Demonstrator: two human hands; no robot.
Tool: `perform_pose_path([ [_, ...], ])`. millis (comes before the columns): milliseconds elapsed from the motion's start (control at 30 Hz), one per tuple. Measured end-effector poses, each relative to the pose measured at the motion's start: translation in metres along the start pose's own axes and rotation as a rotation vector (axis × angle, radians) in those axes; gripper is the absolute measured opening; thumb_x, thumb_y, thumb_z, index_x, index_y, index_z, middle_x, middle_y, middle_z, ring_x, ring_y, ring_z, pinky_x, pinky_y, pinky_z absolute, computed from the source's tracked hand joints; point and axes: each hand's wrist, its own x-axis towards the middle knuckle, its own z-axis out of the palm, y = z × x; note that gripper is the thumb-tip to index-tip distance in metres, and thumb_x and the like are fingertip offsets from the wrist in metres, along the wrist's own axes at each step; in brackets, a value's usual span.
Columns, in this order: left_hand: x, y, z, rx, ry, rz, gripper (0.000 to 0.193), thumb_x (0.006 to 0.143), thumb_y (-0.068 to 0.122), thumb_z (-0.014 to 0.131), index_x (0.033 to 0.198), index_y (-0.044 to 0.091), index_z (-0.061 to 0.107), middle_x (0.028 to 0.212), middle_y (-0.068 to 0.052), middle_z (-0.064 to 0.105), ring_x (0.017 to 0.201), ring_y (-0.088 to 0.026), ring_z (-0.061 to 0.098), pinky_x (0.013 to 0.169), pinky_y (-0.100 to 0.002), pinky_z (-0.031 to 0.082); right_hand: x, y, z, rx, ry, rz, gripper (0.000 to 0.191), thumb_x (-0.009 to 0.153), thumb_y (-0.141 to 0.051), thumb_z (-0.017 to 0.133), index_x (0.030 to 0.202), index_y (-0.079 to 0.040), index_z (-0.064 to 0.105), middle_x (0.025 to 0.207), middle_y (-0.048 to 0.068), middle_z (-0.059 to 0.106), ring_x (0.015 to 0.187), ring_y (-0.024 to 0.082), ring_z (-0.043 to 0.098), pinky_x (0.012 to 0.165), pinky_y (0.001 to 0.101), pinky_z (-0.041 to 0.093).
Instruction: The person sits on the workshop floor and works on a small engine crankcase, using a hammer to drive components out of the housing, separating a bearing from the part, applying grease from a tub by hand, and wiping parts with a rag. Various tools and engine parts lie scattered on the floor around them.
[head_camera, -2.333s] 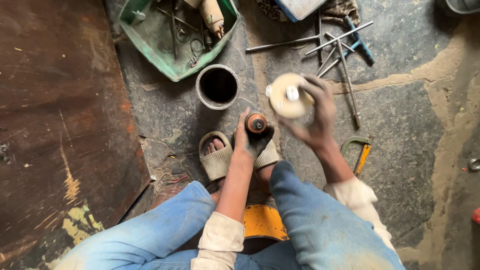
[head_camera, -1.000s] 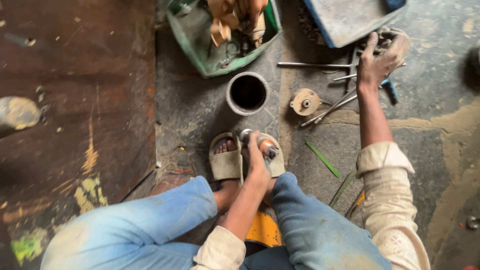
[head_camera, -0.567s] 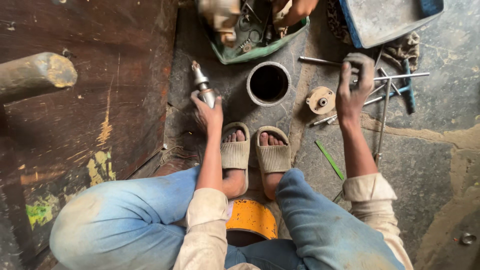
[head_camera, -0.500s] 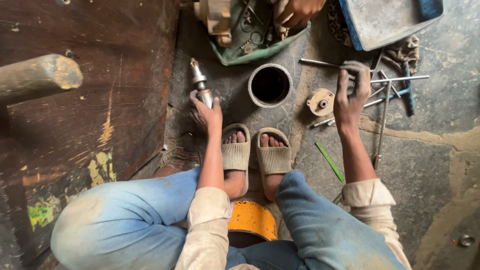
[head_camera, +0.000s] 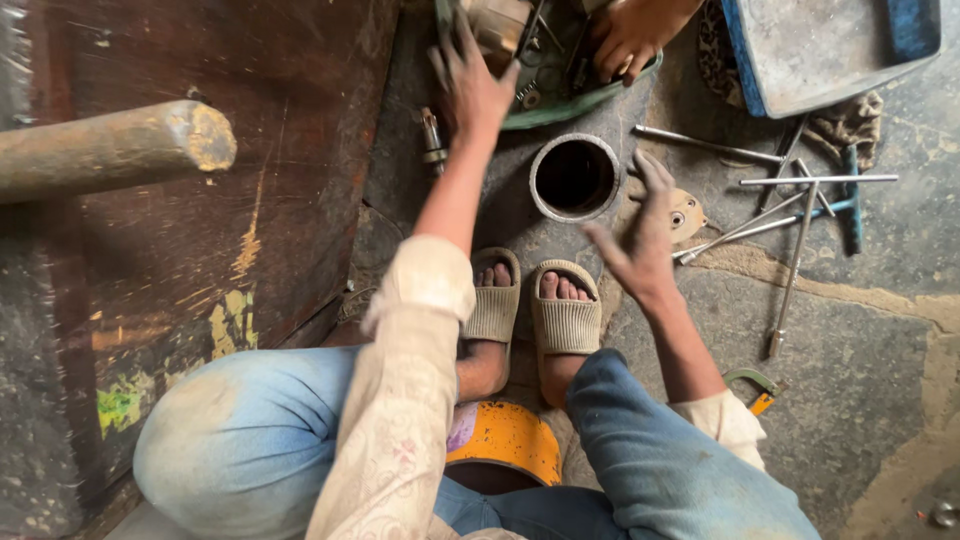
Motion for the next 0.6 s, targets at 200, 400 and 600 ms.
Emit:
perform_pose_path([
  [200, 0.01, -0.045, -0.014, -0.345, -0.252, -0.426, 0.073, 0.093, 0.047, 0.078, 0.15, 0.009, 0.053, 0.143, -0.022, 0.066, 0.127, -0.032, 0.067, 0.113, -0.042, 0.055, 0.021, -0.016, 0.029, -0.093, -0.006, -0.044, 0.123, 0.074, -0.042, 0.097, 0.162, -0.001, 0.022, 0.153, 0.028, 0.038, 0.142, 0.044, 0.045, 0.118, 0.0517, 0.044],
  [400, -0.044, -0.014, -0.074, -0.742, -0.073, -0.412, 0.076, 0.094, 0.043, 0.07, 0.15, -0.001, 0.046, 0.146, -0.025, 0.051, 0.125, -0.037, 0.062, 0.098, -0.046, 0.056, 0.02, -0.012, 0.036, -0.064, -0.001, -0.067, 0.112, 0.075, -0.037, 0.098, 0.159, -0.003, 0.032, 0.141, 0.022, 0.049, 0.126, 0.039, 0.063, 0.107, 0.0471, 0.058],
  [600, -0.122, 0.058, -0.192, -0.996, -0.006, -0.124, 0.063, 0.106, 0.04, 0.068, 0.152, -0.001, 0.052, 0.147, -0.016, 0.06, 0.132, -0.022, 0.059, 0.114, -0.034, 0.049, -0.015, -0.051, 0.04, 0.006, -0.211, -0.121, 0.111, 0.071, -0.039, 0.095, 0.154, 0.001, 0.034, 0.138, 0.026, 0.05, 0.122, 0.046, 0.061, 0.101, 0.0499, 0.055],
])
